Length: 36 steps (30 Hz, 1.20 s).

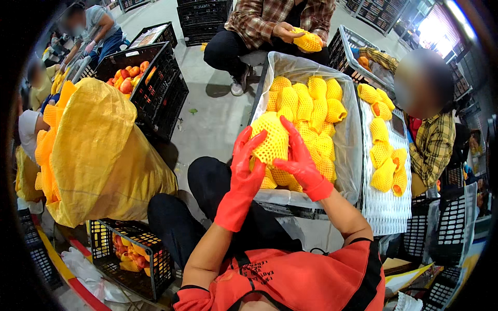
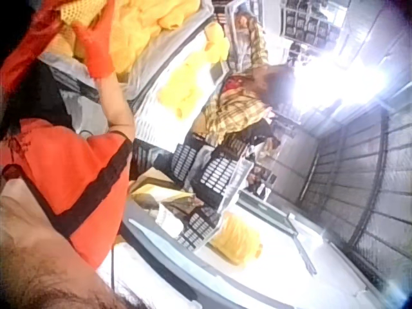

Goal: The person packs fruits by hand, placing yellow foam sleeves onto individual fruits and arranging them into a plastic crate.

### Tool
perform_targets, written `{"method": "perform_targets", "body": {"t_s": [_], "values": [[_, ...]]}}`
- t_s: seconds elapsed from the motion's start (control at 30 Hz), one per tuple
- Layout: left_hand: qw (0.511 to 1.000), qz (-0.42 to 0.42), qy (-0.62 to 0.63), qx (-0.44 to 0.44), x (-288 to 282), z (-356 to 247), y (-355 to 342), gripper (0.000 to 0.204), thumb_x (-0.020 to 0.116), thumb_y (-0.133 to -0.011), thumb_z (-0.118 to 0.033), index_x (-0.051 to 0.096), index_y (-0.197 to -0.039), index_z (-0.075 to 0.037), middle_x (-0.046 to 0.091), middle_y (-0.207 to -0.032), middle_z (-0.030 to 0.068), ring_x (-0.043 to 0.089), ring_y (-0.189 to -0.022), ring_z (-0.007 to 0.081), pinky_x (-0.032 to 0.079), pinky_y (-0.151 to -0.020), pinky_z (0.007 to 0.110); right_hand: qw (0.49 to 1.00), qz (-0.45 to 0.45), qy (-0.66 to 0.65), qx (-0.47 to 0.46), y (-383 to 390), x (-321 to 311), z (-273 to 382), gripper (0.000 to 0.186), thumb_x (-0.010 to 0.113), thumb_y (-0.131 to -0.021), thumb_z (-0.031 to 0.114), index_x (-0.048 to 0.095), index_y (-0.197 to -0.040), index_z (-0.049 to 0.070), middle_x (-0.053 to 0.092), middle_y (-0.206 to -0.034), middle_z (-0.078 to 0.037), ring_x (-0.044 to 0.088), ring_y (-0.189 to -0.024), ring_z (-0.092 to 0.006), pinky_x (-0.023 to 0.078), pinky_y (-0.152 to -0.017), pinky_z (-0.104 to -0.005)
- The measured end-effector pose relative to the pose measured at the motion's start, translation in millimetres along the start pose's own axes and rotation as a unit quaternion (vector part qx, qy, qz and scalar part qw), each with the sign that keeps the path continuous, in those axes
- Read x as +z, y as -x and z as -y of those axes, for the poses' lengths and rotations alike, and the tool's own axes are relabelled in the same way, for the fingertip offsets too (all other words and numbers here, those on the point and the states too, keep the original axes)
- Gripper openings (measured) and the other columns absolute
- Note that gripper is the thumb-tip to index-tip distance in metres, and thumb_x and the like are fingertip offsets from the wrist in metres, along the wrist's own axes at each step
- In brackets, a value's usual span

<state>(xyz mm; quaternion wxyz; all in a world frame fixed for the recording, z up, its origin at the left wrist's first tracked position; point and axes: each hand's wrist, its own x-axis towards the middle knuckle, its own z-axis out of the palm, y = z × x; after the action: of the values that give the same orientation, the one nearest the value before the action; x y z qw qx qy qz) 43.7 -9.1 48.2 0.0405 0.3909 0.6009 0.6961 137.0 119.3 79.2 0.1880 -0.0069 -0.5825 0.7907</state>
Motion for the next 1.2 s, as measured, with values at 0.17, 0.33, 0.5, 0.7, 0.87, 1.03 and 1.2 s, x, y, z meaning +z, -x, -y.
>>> {"method": "perform_targets", "body": {"t_s": [0.17,0.33,0.5,0.7,0.87,1.03,1.2], "values": [[0.998,-0.06,0.02,-0.028,9.9,6.4,3.9,0.058,0.048,-0.068,0.016,0.061,-0.12,-0.004,0.039,-0.14,0.0145,0.046,-0.124,0.0277,0.039,-0.106,0.039,0.952,-0.113,0.269,-0.094,-0.6,17.0,-25.3,0.098,0.081,-0.067,-0.002,0.029,-0.149,0.009,0.035,-0.149,-0.008,0.039,-0.135,-0.0223,0.036,-0.11,-0.0364],[0.986,-0.051,-0.148,0.059,21.3,-4.0,-3.8,0.05,0.048,-0.069,0.016,0.062,-0.112,-0.004,0.055,-0.125,0.019,0.053,-0.114,0.0332,0.042,-0.1,0.038,0.979,-0.169,0.009,-0.11,-3.6,3.1,-19.9,0.079,0.081,-0.073,0.014,0.039,-0.141,0.006,0.048,-0.134,-0.008,0.049,-0.124,-0.0217,0.041,-0.106,-0.0357],[0.981,-0.048,-0.18,0.062,30.6,-12.1,-4.7,0.044,0.051,-0.075,0.015,0.059,-0.115,-0.002,0.057,-0.122,0.0163,0.056,-0.111,0.0298,0.045,-0.096,0.038,0.965,-0.219,0.061,-0.131,-3.8,-17.5,-32.1,0.076,0.078,-0.077,0.036,0.043,-0.136,0.002,0.05,-0.129,-0.008,0.051,-0.121,-0.0205,0.044,-0.102,-0.0349],[0.92,-0.072,0.262,-0.284,12.1,-5.9,-13.3,0.027,0.055,-0.092,-0.007,0.057,-0.117,0.004,0.063,-0.114,0.0099,0.061,-0.099,0.0178,0.049,-0.09,0.031,0.979,-0.173,-0.007,-0.106,0.1,-30.4,-33.9,0.052,0.061,-0.09,0.028,0.046,-0.133,0.003,0.055,-0.127,-0.011,0.057,-0.117,-0.0224,0.049,-0.096,-0.0345],[0.816,-0.047,0.455,-0.354,8.0,8.9,-12.5,0.038,0.056,-0.096,-0.024,0.052,-0.124,0.001,0.062,-0.116,0.0108,0.062,-0.104,0.0195,0.051,-0.089,0.033,0.984,-0.165,-0.032,0.056,13.4,-32.1,-34.7,0.053,0.065,-0.089,0.034,0.049,-0.127,0.001,0.058,-0.125,-0.011,0.058,-0.112,-0.0216,0.049,-0.095,-0.0356],[0.892,0.07,0.388,-0.22,2.8,-2.1,-11.9,0.058,0.052,-0.096,-0.045,0.051,-0.13,0.003,0.06,-0.123,0.0115,0.059,-0.112,0.0195,0.046,-0.098,0.034,0.938,-0.107,0.325,-0.055,27.5,-21.6,-38.7,0.067,0.083,-0.07,0.025,0.051,-0.126,0.008,0.059,-0.123,-0.01,0.056,-0.115,-0.0207,0.048,-0.098,-0.0375],[0.891,0.045,0.366,-0.264,1.7,-20.9,-15.8,0.057,0.059,-0.092,-0.044,0.054,-0.125,0.002,0.06,-0.121,0.0111,0.06,-0.109,0.0185,0.047,-0.094,0.033,0.926,-0.115,0.358,-0.033,33.0,-3.0,-50.7,0.057,0.072,-0.081,0.028,0.048,-0.13,0.012,0.056,-0.13,-0.007,0.051,-0.123,-0.0237,0.043,-0.105,-0.041]]}}
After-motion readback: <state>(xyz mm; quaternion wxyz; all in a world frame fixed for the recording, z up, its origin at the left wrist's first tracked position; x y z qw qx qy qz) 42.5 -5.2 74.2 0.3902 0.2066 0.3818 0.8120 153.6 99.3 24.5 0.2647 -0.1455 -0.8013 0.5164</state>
